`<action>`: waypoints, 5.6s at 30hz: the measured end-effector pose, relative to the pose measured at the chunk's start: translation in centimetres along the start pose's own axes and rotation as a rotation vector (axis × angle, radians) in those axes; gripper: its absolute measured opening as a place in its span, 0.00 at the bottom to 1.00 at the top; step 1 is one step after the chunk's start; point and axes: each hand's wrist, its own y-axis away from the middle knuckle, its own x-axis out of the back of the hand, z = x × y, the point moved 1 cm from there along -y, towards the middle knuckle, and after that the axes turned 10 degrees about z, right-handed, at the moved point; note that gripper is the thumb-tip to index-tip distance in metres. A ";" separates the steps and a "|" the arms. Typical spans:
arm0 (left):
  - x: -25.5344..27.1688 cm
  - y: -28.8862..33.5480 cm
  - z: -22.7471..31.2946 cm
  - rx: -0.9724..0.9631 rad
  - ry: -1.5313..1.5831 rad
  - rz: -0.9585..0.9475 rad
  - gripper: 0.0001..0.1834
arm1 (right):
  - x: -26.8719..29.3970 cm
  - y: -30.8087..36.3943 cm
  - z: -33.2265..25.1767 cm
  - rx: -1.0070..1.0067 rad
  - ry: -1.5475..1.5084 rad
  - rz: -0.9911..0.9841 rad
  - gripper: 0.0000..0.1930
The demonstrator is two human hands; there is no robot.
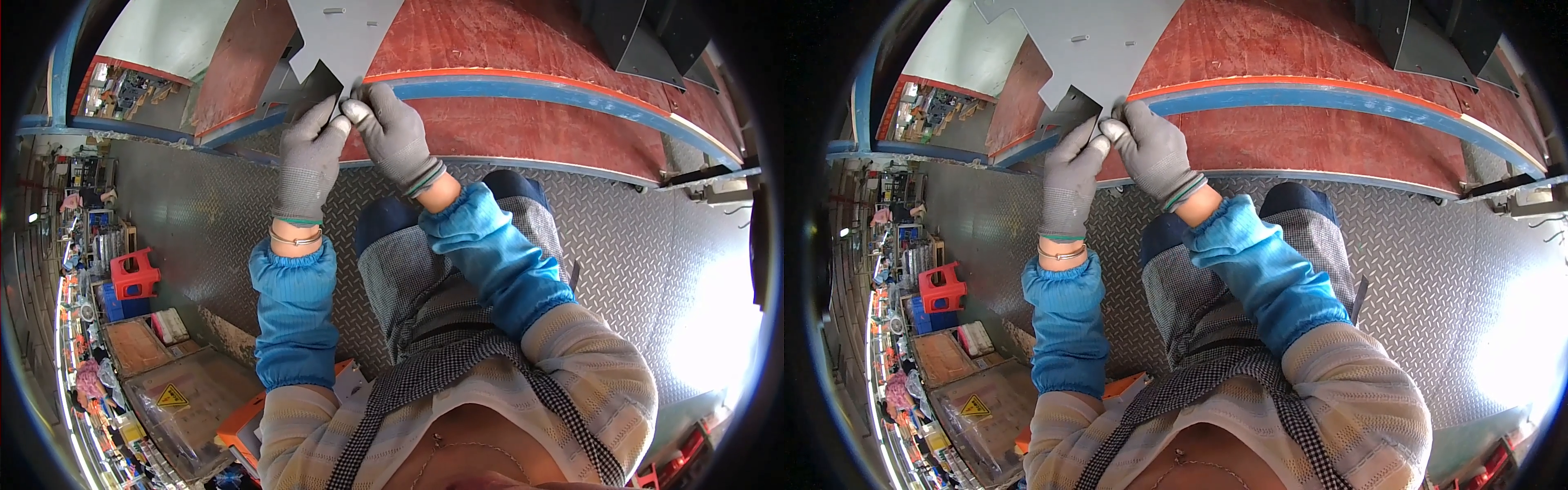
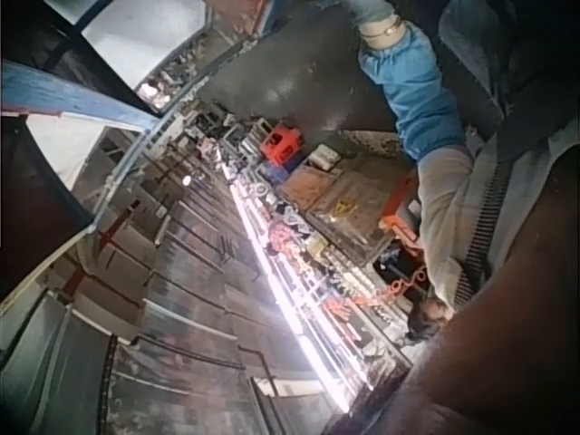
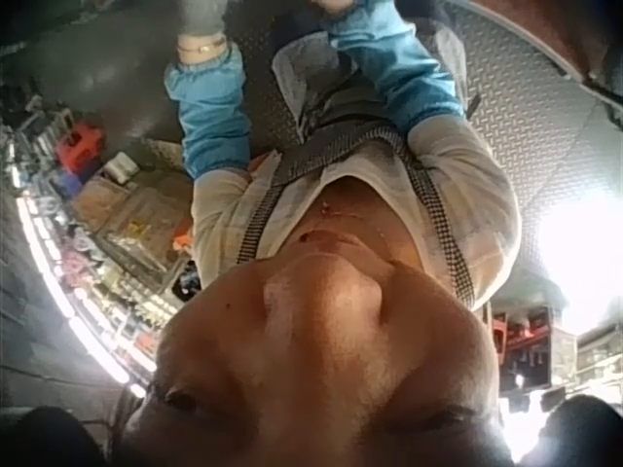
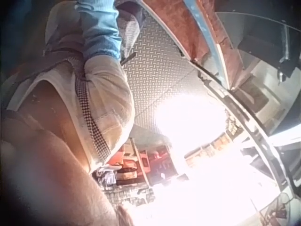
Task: The person assembles and organizes metal housings and metal parts on a shelving unit by hand.
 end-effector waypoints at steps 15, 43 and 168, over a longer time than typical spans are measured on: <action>-0.2 0.1 -0.5 0.018 0.027 0.001 0.18 | 0.3 -0.5 0.0 0.336 0.255 0.037 0.07; 0.0 -0.6 -0.3 0.007 0.072 -0.020 0.18 | 1.3 -2.3 0.2 0.399 0.197 -0.067 0.08; -0.8 0.4 0.3 0.017 0.083 0.075 0.17 | 0.3 -0.7 0.4 0.073 0.003 0.001 0.06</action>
